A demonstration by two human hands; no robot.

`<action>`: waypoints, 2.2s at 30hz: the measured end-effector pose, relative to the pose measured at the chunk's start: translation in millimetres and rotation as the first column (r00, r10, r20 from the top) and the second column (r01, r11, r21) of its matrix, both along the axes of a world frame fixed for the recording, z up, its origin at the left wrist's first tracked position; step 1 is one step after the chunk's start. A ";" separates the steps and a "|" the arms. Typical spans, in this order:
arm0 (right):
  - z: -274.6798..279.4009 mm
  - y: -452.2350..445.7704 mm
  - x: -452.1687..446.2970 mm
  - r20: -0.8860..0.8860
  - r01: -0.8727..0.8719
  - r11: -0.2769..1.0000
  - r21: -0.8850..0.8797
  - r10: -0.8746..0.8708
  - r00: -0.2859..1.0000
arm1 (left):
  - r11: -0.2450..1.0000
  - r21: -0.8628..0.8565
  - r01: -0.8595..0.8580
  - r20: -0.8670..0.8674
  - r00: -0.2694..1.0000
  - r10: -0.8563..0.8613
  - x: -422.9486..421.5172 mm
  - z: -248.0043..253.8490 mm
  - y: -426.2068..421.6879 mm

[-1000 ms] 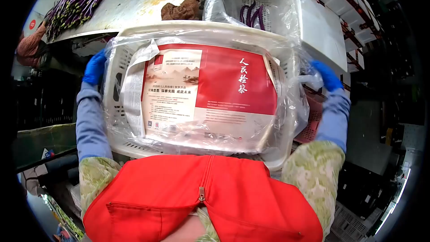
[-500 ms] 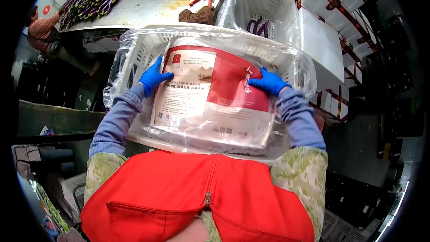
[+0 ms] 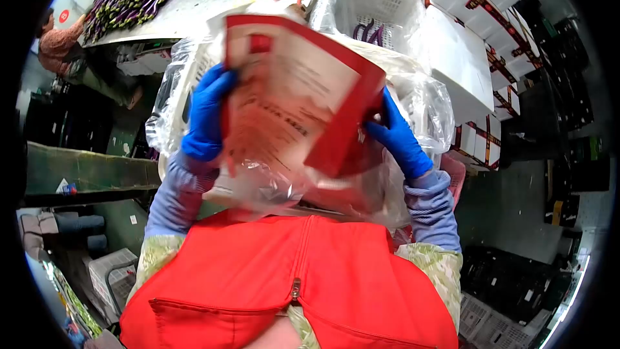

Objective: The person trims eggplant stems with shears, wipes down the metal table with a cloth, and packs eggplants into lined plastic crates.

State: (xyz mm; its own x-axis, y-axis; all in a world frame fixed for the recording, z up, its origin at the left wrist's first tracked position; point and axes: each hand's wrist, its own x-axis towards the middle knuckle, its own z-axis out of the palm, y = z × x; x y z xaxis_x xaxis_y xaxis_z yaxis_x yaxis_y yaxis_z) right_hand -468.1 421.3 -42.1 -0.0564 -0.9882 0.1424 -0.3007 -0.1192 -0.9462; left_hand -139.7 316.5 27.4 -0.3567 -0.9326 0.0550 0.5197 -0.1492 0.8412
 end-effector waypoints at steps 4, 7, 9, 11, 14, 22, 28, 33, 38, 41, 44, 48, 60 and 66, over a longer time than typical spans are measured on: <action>-22.6 47.2 -39.8 -0.078 0.130 0.991 0.031 -0.127 0.989 | 0.944 -0.147 0.297 0.244 0.935 -0.256 -95.4 9.0 69.9; -41.0 131.7 -62.0 -0.007 0.371 0.921 0.116 -0.373 0.928 | 0.915 0.061 0.398 -0.022 0.918 -0.397 -126.0 -7.0 140.2; -54.2 176.4 -67.4 0.089 0.494 0.851 0.176 -0.514 0.853 | 0.831 0.012 0.556 -0.022 0.831 -0.556 -123.1 -6.8 148.2; -66.4 198.9 -66.9 0.179 0.564 0.796 0.221 -0.601 0.779 | 0.789 -0.192 0.583 0.104 0.812 -0.575 -116.5 -6.1 156.9; -79.0 208.6 -61.1 0.288 0.617 0.750 0.238 -0.661 0.692 | 0.551 -0.591 0.589 0.417 0.808 -0.416 -93.4 37.3 142.7; -56.3 255.7 -53.7 0.484 0.768 0.619 0.165 -0.729 0.484 | 0.850 -0.395 0.350 0.512 0.852 -0.112 -38.2 -1.2 52.0; 38.5 363.0 -48.5 0.611 0.946 0.309 -0.100 -0.731 0.303 | 0.371 -0.478 0.796 0.746 0.591 -0.307 -48.1 -60.1 95.3; 79.5 419.1 -74.7 0.719 0.971 0.054 -0.231 -0.663 0.208 | 0.346 -0.102 0.933 0.741 0.304 -0.599 -41.9 -74.2 120.1; 27.4 435.0 -160.7 0.852 0.985 -0.043 -0.168 -0.510 0.123 | 0.372 -0.015 0.928 0.760 0.252 -0.599 -54.1 -68.1 127.4; -35.0 424.8 -232.1 0.907 0.994 -0.001 -0.112 -0.410 0.102 | 0.463 0.056 0.885 0.782 0.249 -0.572 -60.7 -64.4 133.1; -48.6 352.7 -256.7 0.909 0.999 0.021 0.047 -0.416 -0.034 | 0.633 0.144 0.760 0.781 0.306 -0.545 -68.5 -57.7 151.9; -188.1 354.1 -385.3 0.772 0.999 0.013 0.030 -0.636 -0.015 | 0.766 0.241 0.596 0.828 0.285 -0.482 -75.5 -53.6 173.7; -299.8 416.8 -430.0 0.361 0.671 0.359 0.649 -0.921 0.144 | 0.795 0.185 0.578 0.926 0.169 -0.338 -91.7 -43.4 193.1; -176.1 347.6 -398.2 -0.106 0.822 0.570 0.005 -0.817 0.567 | 0.555 -0.189 0.810 0.956 0.280 -0.083 -80.9 -51.4 186.2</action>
